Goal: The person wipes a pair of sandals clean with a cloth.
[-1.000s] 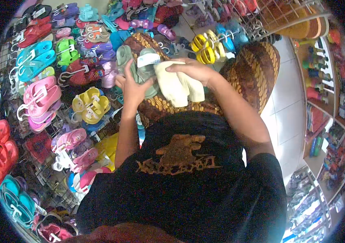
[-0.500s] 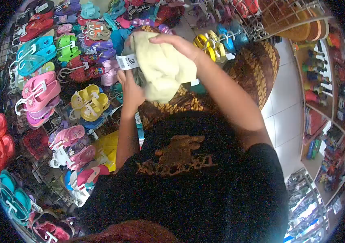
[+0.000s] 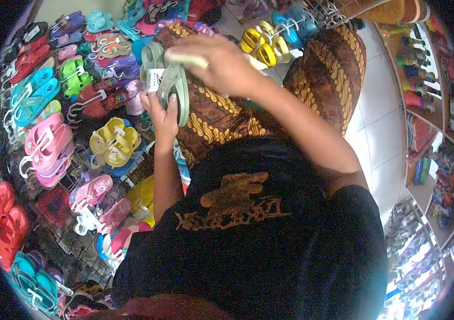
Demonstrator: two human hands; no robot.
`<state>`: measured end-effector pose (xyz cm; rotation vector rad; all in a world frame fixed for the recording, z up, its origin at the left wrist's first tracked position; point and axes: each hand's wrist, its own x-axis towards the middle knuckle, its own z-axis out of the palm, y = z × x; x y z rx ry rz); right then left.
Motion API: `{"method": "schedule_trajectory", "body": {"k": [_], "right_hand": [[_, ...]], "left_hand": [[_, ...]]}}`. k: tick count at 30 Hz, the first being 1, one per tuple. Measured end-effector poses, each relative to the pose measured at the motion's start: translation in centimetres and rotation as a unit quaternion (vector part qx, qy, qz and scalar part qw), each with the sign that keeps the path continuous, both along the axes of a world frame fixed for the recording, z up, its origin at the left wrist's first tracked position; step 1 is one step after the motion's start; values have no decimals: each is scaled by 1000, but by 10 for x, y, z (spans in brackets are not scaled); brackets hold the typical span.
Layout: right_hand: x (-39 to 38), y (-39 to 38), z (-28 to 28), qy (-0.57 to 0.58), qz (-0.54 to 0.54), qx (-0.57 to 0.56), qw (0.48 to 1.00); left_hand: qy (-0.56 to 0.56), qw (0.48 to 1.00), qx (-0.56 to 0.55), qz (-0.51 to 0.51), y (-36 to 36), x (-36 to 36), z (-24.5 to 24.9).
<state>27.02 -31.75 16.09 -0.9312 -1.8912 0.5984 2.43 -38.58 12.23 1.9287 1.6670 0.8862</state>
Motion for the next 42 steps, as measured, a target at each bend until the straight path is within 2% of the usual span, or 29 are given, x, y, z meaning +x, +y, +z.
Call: {"method": "schedule_trajectory", "body": {"k": [2, 4, 6, 8, 9, 12, 15, 16, 18, 20, 21, 24, 29, 33, 36, 37, 38, 40, 42], "right_hand": [[-11, -26, 16, -100, -42, -60, 992], [-11, -45, 17, -116, -47, -51, 991], [-9, -65, 22, -133, -15, -41, 990], [-4, -83, 27, -131, 67, -104, 984], [-1, -88, 27, -106, 89, -74, 988], [13, -86, 26, 12, 202, -172, 964], [30, -67, 26, 120, 171, -223, 952], [36, -59, 27, 162, 131, -264, 942], [53, -44, 24, 172, 31, -294, 940], [63, -27, 30, 68, -17, -225, 972], [66, -19, 22, 38, -4, -174, 984], [64, -17, 8, -2, 23, -134, 991], [40, -33, -8, -61, 84, -145, 984], [32, -45, -13, -135, 89, -145, 976], [25, -51, -10, -184, 78, -117, 973], [23, -52, -8, -204, 73, -116, 969], [21, -54, -7, -223, 69, -115, 965], [24, -51, -2, -232, 46, -90, 967], [33, -45, -10, -238, 13, -54, 970]], "left_hand": [[17, 1000, 6, 2, 2, 5, 4], [17, 1000, 9, -1, 2, 7, 6], [42, 999, 21, -17, -2, 4, 6], [36, 999, 11, -4, -3, 4, 6], [39, 999, -1, 0, -3, 5, 9], [36, 999, -17, -4, -1, 7, 17], [43, 998, -25, -35, 2, 1, 28], [42, 997, -20, -65, 2, 0, 37], [43, 991, -13, -125, 0, -6, 50], [19, 980, -65, -187, -1, -9, 64], [-2, 973, -88, -214, -3, -11, 68], [-46, 947, -179, -264, -7, -10, 83], [73, 927, -223, -294, -10, -6, 96], [71, 916, -233, -319, -6, 6, 122], [32, 975, -199, -99, -17, 30, 107], [70, 987, -134, -47, -20, 43, 95], [176, 983, -45, -31, -22, 51, 83], [315, 947, -61, 5, -25, 59, 64], [283, 955, -90, -2, -24, 57, 61]]}}
